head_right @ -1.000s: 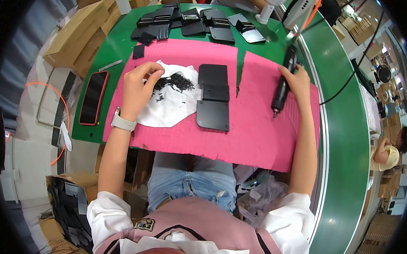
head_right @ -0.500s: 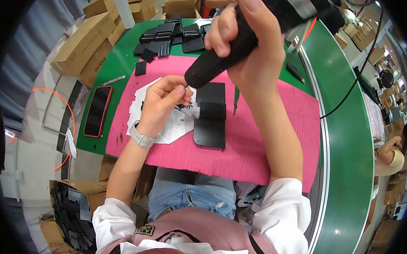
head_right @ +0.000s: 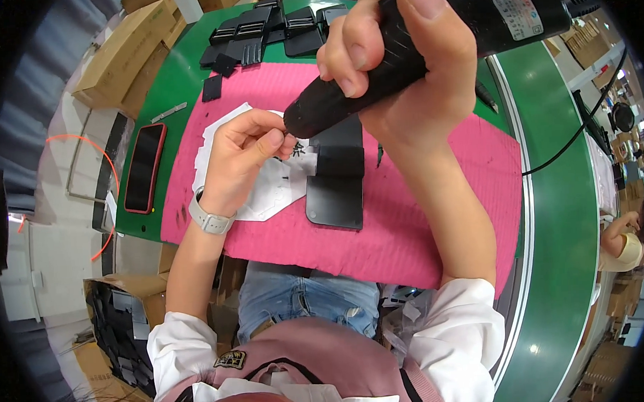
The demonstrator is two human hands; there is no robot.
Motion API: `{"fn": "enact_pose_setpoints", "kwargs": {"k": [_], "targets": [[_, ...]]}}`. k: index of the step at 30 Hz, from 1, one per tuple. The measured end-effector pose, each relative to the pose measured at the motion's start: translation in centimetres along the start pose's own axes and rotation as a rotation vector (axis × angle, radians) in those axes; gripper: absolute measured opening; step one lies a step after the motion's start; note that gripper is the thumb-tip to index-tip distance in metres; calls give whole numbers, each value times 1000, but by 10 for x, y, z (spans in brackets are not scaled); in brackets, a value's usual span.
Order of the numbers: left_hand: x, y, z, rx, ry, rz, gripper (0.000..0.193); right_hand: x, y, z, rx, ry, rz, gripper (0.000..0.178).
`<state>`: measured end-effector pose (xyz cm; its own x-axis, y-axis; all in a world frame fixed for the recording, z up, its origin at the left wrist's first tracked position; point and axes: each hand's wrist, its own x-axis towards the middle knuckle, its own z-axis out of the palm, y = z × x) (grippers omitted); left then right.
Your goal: Assemble small black plastic housing components by inserting screws with an electric screwdriver.
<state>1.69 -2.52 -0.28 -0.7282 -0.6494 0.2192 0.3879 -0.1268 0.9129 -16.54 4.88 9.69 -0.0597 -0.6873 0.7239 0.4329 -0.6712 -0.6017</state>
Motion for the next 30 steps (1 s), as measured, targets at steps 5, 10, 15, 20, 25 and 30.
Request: {"fn": "enact_pose_setpoints", "kwargs": {"k": [5,10,15,20,25,30], "targets": [[-4,-1,-2,27,-17,-5,15,-4,2,6,18,27,24,36],[-7,-4,-3,13,-13,-7,15,-9,5,10,14,226,36,31],[-4,-3,6,-46,3,-71,12,-9,-1,3,37,189,153,29],[-6,-14,4,417,56,-91,31,-18,3,2,-270,48,198,27],[-7,-21,11,430,-12,-194,45,-21,10,0,-306,83,223,27],[-2,-19,15,284,-44,-313,46,-22,11,1,-320,86,211,26]]}}
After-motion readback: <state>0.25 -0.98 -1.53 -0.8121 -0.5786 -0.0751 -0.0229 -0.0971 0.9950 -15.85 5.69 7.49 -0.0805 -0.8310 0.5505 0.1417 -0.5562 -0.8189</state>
